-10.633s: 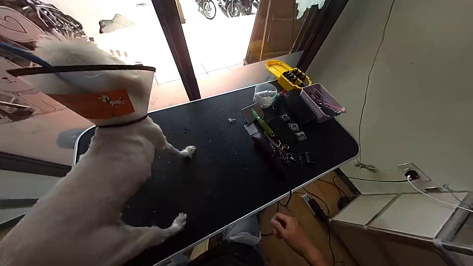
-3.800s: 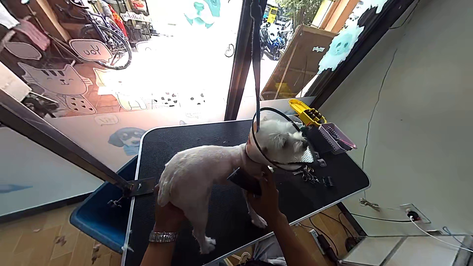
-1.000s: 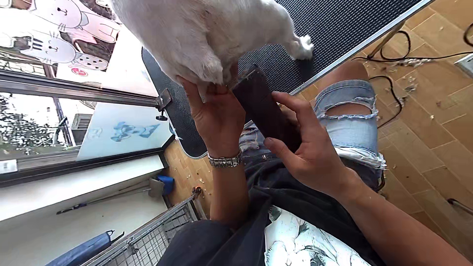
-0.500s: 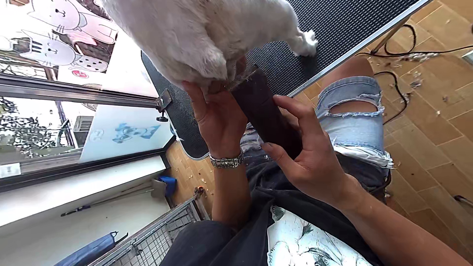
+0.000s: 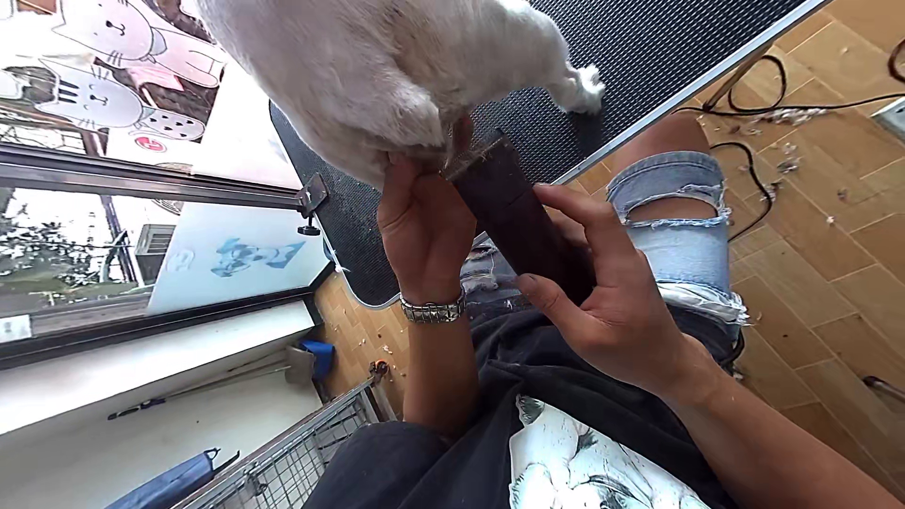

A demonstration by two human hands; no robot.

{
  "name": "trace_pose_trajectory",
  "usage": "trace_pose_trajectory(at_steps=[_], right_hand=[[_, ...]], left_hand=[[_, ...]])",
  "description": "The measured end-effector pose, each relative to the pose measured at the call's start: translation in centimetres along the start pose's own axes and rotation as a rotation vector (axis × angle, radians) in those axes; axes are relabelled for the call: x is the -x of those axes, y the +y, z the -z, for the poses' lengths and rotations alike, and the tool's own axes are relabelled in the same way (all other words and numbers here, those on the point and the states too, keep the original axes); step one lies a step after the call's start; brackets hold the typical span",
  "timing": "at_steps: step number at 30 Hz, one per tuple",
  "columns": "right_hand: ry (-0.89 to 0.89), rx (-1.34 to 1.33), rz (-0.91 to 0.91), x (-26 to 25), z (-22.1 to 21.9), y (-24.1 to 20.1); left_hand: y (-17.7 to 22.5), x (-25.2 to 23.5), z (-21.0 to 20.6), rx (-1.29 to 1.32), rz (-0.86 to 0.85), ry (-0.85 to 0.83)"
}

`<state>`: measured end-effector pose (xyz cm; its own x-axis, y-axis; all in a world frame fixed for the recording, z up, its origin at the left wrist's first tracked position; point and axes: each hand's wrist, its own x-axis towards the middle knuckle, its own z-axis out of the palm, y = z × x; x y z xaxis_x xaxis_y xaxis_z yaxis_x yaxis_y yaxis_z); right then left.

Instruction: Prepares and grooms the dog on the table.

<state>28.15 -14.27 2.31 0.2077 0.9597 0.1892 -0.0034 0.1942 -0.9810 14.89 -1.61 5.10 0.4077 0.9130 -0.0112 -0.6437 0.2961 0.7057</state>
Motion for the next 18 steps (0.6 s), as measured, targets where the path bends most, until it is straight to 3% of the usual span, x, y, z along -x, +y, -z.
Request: trace_pose_trajectory(at_steps=[9, 18], right_hand=[[0.016, 0.122, 0.133, -0.7, 0.3, -1.1], [0.024, 0.164, 0.065, -0.9, 0.7, -0.5]], left_hand=[[0.1, 0.3, 0.1, 0.064, 0.063, -0.012], [0.1, 0.0, -0.7, 0.062, 0.008, -0.04]])
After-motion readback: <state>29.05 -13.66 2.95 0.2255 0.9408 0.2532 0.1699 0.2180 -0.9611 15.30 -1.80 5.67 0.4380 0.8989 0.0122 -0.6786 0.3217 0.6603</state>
